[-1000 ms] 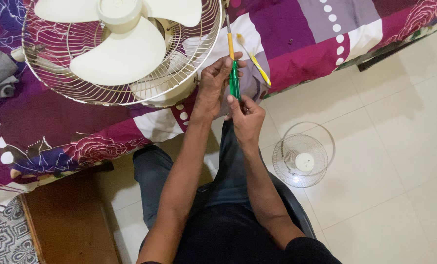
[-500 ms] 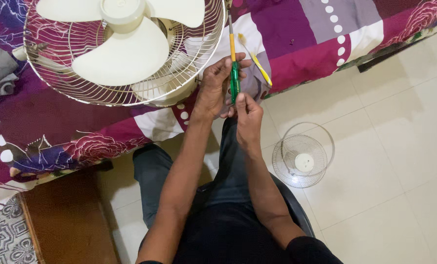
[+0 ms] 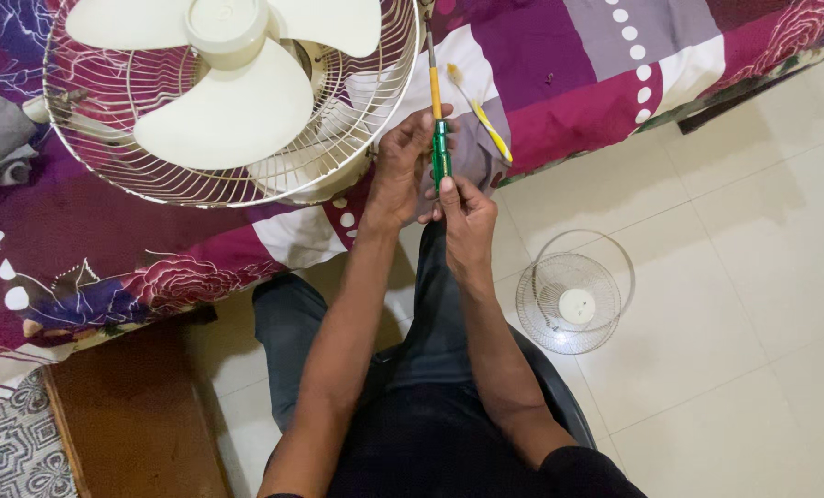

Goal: The person uses a screwdriver to tighten screws on the neck and base of a white electric fan placed on a bed. They rotate the fan head to access different fasteners and continue adjusting the assembly throughout the clip.

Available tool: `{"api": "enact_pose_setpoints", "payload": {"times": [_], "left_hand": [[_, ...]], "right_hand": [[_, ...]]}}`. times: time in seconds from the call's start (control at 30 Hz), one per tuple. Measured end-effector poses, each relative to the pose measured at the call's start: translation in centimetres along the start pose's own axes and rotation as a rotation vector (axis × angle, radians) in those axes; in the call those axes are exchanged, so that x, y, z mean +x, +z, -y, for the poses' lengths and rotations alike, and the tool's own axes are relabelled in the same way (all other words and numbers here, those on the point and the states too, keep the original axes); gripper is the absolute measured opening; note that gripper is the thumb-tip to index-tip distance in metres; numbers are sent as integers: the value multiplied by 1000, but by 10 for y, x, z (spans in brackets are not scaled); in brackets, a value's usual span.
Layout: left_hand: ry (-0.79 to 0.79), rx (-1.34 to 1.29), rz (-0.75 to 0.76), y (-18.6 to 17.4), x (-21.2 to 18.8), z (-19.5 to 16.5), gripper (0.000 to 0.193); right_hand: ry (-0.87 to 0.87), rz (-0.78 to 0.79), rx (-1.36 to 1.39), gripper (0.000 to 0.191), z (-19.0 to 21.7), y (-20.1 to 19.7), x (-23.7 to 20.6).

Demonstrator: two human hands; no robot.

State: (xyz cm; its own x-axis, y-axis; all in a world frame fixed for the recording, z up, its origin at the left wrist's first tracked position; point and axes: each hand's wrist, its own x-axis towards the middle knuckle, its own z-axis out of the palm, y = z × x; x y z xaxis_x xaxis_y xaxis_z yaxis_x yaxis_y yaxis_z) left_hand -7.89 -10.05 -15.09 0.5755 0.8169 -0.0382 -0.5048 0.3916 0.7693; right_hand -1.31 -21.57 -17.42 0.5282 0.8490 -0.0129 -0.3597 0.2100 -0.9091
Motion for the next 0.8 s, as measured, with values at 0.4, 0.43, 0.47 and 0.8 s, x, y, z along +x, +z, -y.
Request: {"api": "enact_pose_setpoints", "payload": {"times": [0.4, 0.43, 0.47, 0.8], "left_hand": [[13, 128, -73, 3, 1, 1, 39], [17, 131, -67, 2, 1, 2, 39], [22, 133, -62, 2, 0, 2, 40], [-29, -27, 57, -1, 4, -1, 43]], "right_hand": [[-49, -46, -53, 28, 2, 0, -1], [-48, -46, -57, 28, 2, 1, 0], [-46, -46, -62, 28, 2, 1, -1], [33, -25, 165, 30, 0, -2, 0]]}}
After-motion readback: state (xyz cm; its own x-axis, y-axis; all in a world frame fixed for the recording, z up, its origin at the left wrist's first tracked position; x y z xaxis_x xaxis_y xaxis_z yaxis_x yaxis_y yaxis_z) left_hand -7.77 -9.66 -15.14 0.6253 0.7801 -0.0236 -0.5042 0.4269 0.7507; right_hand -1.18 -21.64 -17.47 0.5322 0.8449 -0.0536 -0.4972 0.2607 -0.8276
